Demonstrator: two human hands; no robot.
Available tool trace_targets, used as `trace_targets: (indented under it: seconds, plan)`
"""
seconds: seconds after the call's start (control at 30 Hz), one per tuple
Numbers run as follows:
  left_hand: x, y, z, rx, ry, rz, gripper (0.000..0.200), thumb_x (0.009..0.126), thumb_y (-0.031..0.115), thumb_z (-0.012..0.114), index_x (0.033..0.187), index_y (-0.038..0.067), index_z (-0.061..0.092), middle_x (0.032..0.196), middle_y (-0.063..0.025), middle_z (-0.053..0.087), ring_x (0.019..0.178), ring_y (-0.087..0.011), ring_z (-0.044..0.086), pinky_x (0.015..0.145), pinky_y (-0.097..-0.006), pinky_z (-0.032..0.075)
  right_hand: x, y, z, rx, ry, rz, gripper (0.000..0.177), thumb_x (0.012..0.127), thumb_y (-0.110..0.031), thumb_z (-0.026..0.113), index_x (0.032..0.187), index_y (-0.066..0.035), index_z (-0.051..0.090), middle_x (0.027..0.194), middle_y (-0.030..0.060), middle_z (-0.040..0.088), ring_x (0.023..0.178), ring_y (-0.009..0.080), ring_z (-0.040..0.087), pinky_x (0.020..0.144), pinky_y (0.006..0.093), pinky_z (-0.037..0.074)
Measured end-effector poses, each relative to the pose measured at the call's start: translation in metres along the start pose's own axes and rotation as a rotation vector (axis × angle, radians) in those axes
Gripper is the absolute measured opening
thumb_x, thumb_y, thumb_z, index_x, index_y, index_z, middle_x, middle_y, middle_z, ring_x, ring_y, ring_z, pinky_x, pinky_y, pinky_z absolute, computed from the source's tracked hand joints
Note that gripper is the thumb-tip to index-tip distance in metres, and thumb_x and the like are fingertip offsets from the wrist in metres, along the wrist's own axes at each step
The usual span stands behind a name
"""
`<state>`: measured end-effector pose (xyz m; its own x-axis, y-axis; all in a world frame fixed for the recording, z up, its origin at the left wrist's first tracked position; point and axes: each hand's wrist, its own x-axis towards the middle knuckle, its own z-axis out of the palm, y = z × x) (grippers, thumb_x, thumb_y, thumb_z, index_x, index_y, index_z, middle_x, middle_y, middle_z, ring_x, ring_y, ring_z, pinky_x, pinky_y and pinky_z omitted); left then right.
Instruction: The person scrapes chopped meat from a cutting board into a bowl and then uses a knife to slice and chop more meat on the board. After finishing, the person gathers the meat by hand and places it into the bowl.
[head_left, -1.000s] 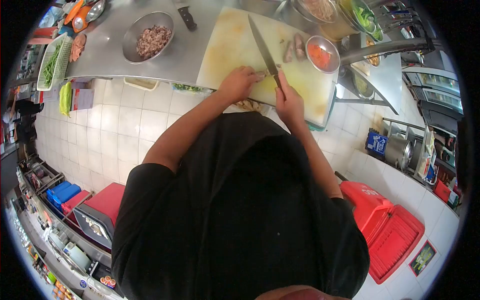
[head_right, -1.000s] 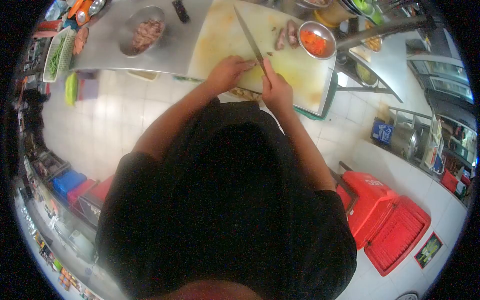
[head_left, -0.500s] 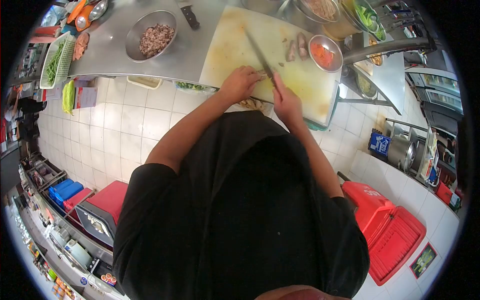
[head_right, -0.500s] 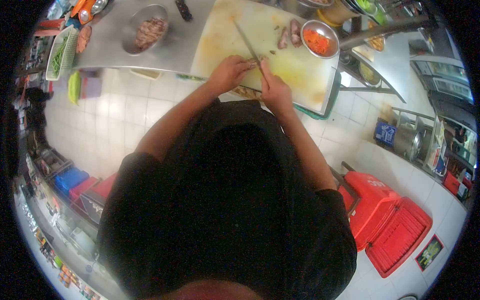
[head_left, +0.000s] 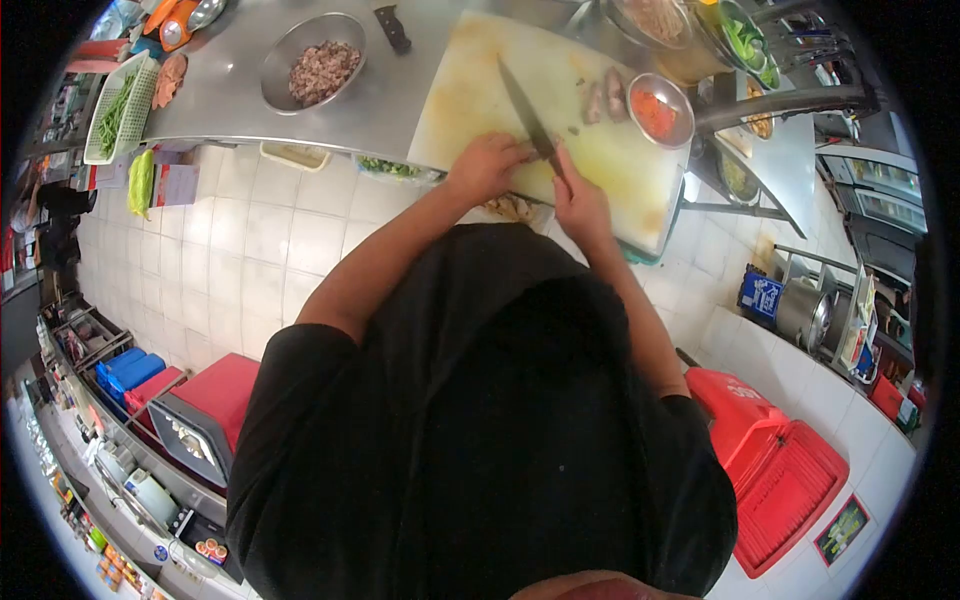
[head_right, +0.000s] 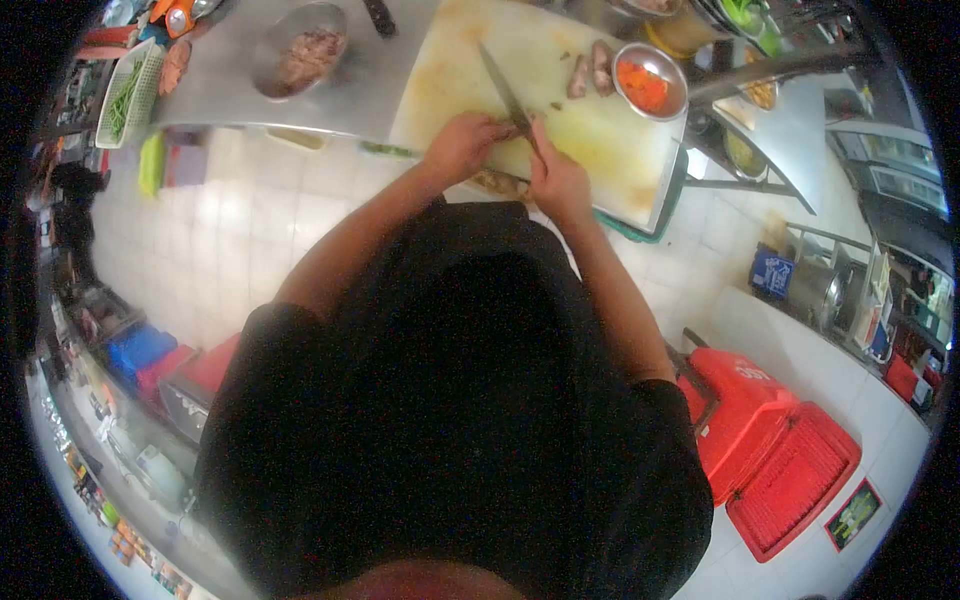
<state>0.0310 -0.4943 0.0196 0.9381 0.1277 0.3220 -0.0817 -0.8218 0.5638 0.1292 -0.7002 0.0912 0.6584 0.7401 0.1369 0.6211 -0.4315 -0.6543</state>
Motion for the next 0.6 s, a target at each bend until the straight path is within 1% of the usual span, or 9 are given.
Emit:
trace_targets:
  seconds: [0.03,0.07,0.17,0.27,0.37,0.47,0.57,0.6]
  plan:
    - [-0.003,0.002,0.000,-0.004,-0.018,-0.015,0.037,0.086,0.006,0.069,0.122,0.014,0.075,0.104,-0.0123,0.068,0.099,-0.0371,0.065,0.088,-0.0487,0.053,-0.004,-0.009,-0.008,0.013,-0.030,0.046,0.057,0.100,-0.015,0.061,0.156,-0.017,0.052,0.095,0.0244,0.072,0.086,0.0438,0.071,0.077,0.0506,0.056]
    - [0.002,0.001,-0.001,-0.001,-0.022,-0.020,0.036,0.087,0.007,0.069,0.121,0.014,0.076,0.103,-0.0121,0.068,0.100,-0.0370,0.065,0.089,-0.0486,0.052,-0.004,-0.011,-0.010,0.051,0.033,-0.004,0.057,0.101,-0.017,0.059,0.157,-0.019,0.050,0.095,0.0252,0.072,0.087,0.0441,0.071,0.077,0.0511,0.056]
    - [0.000,0.008,0.000,-0.075,0.129,0.012,0.034,0.087,0.007,0.070,0.119,0.013,0.075,0.102,-0.0120,0.068,0.100,-0.0368,0.064,0.091,-0.0483,0.052,-0.009,-0.031,-0.022,0.044,0.130,-0.049,0.058,0.101,-0.017,0.059,0.157,-0.019,0.050,0.095,0.0258,0.071,0.086,0.0441,0.071,0.077,0.0507,0.056]
    - [-0.001,0.006,0.002,-0.061,0.110,0.003,0.032,0.086,0.008,0.071,0.118,0.011,0.074,0.102,-0.0121,0.068,0.100,-0.0367,0.064,0.090,-0.0483,0.052,-0.019,0.006,0.009,-0.041,-0.042,-0.013,0.058,0.100,-0.014,0.060,0.157,-0.018,0.050,0.093,0.0252,0.071,0.084,0.0440,0.070,0.077,0.0502,0.056]
    - [-0.002,0.007,-0.003,-0.069,0.106,-0.022,0.032,0.086,0.008,0.072,0.118,0.010,0.074,0.101,-0.0121,0.067,0.100,-0.0364,0.064,0.089,-0.0480,0.051,-0.010,0.000,0.005,-0.043,-0.059,-0.002,0.058,0.099,-0.013,0.062,0.156,-0.015,0.052,0.092,0.0249,0.071,0.084,0.0436,0.070,0.077,0.0501,0.057]
    - [-0.004,0.006,-0.003,-0.049,0.112,-0.026,0.030,0.086,0.008,0.071,0.115,0.010,0.074,0.100,-0.0125,0.068,0.098,-0.0373,0.064,0.088,-0.0483,0.052,-0.007,-0.018,-0.010,0.075,0.030,-0.016,0.056,0.099,-0.014,0.062,0.155,-0.015,0.054,0.095,0.0252,0.072,0.085,0.0434,0.071,0.078,0.0508,0.057]
    - [-0.006,0.005,0.000,-0.114,0.204,0.020,0.027,0.086,0.007,0.071,0.113,0.010,0.075,0.099,-0.0130,0.069,0.097,-0.0384,0.064,0.086,-0.0487,0.053,-0.009,-0.043,-0.024,0.099,0.176,-0.087,0.055,0.098,-0.015,0.062,0.153,-0.015,0.055,0.096,0.0253,0.072,0.086,0.0425,0.072,0.078,0.0500,0.057]
    - [-0.007,0.005,-0.001,-0.105,0.195,0.005,0.026,0.085,0.007,0.071,0.111,0.010,0.075,0.098,-0.0134,0.069,0.096,-0.0387,0.064,0.085,-0.0488,0.053,-0.011,-0.037,-0.018,0.059,0.147,-0.091,0.055,0.098,-0.014,0.062,0.153,-0.015,0.056,0.096,0.0251,0.072,0.086,0.0422,0.072,0.078,0.0495,0.057]
